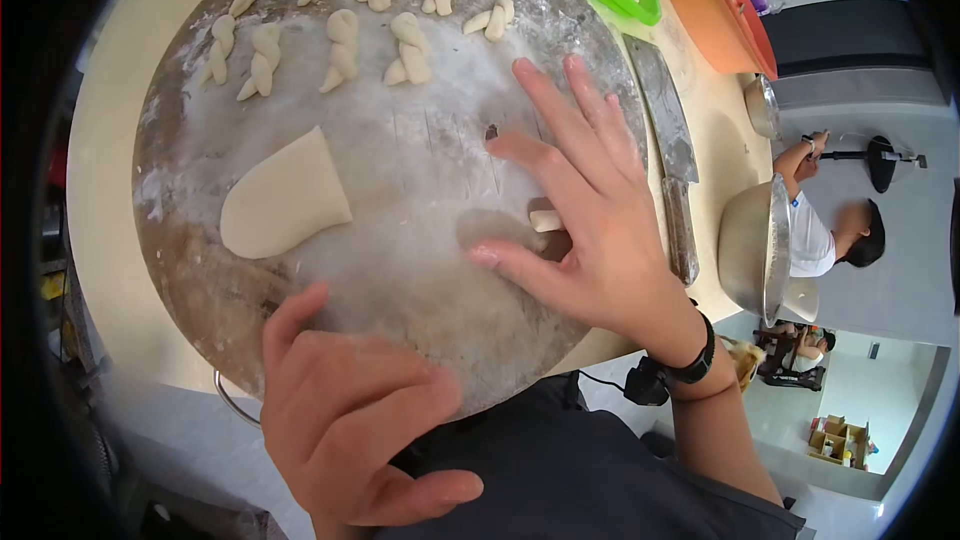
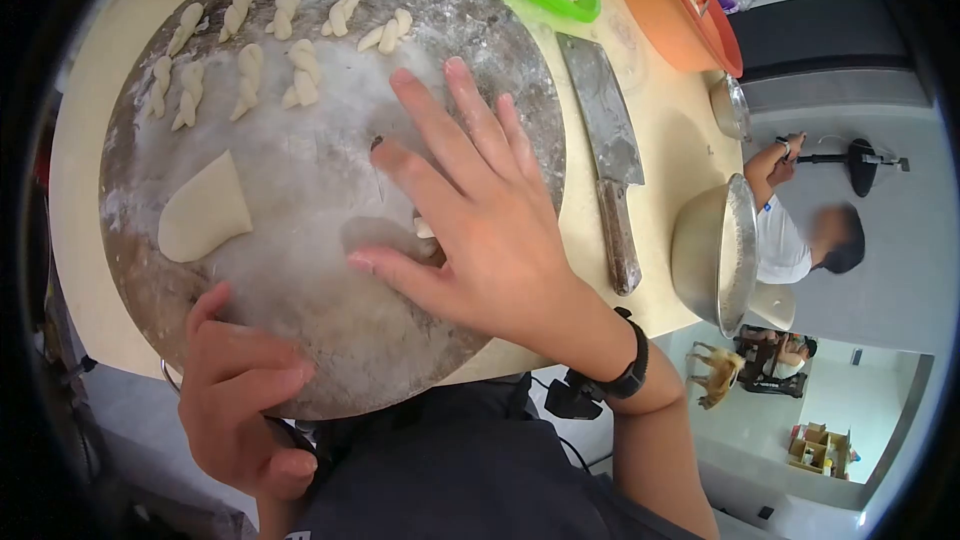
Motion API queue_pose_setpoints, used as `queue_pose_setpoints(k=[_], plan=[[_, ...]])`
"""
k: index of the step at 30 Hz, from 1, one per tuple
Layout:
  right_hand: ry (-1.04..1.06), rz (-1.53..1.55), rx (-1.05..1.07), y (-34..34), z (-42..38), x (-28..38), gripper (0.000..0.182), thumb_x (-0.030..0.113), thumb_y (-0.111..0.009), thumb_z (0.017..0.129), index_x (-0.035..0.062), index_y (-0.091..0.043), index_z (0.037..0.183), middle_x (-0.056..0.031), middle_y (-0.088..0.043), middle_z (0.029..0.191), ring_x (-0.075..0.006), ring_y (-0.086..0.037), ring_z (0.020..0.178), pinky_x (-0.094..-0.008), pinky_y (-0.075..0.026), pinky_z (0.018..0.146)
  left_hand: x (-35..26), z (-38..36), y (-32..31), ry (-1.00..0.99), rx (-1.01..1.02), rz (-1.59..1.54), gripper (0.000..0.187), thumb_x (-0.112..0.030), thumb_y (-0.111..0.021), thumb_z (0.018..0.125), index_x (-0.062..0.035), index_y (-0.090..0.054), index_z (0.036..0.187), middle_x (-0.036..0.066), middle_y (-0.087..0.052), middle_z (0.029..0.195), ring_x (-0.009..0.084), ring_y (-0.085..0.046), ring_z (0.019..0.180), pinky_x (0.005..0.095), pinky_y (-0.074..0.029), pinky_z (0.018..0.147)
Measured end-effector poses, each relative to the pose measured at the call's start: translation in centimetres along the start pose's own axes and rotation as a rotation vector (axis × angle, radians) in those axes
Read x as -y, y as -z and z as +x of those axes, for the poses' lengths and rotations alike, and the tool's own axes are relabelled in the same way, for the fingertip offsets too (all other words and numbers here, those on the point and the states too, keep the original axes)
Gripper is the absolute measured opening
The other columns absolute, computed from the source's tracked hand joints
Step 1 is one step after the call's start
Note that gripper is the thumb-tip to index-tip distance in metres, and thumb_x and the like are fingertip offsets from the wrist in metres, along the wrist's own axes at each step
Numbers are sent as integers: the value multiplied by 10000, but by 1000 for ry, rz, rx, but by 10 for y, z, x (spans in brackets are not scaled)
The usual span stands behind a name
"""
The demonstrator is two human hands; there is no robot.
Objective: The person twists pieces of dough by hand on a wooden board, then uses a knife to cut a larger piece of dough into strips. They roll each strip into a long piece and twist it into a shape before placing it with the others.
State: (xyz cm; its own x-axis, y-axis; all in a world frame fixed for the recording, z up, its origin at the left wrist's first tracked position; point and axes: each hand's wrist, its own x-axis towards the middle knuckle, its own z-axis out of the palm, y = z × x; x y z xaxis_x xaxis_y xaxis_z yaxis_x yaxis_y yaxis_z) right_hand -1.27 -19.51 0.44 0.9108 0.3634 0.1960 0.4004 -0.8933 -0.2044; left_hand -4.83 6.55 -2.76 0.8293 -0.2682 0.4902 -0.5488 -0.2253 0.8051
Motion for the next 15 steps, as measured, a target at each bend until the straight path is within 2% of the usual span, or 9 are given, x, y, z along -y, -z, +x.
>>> queue_pose_setpoints(k=[2,8,15], plan=[[-4,7,-3,1,0,1,666,424,-921,797,73,-705,1320,-217,-451,1714,-531,-298,1622,-707,-279,1250,4,-2,4,-19,30,-21,597,-692,-670,977,-104,-724,1060,81,-739,890,257,-671,787,658,-433,1109],[9,37,-27,0,-1,0,614,397,-930,792,67,-730,1269,-237,-483,1687,-536,-307,1620,-705,-280,1249,7,-1,14,-39,138,-22,586,-695,-681,982,-132,-700,1146,56,-733,899,241,-683,803,675,-388,1165],[23,73,-32,0,-1,-2,568,364,-942,776,75,-743,1222,-239,-501,1673,-536,-303,1623,-701,-261,1260,11,-2,18,-56,178,-12,591,-715,-648,999,-153,-691,1176,32,-723,900,232,-680,807,690,-364,1187]])
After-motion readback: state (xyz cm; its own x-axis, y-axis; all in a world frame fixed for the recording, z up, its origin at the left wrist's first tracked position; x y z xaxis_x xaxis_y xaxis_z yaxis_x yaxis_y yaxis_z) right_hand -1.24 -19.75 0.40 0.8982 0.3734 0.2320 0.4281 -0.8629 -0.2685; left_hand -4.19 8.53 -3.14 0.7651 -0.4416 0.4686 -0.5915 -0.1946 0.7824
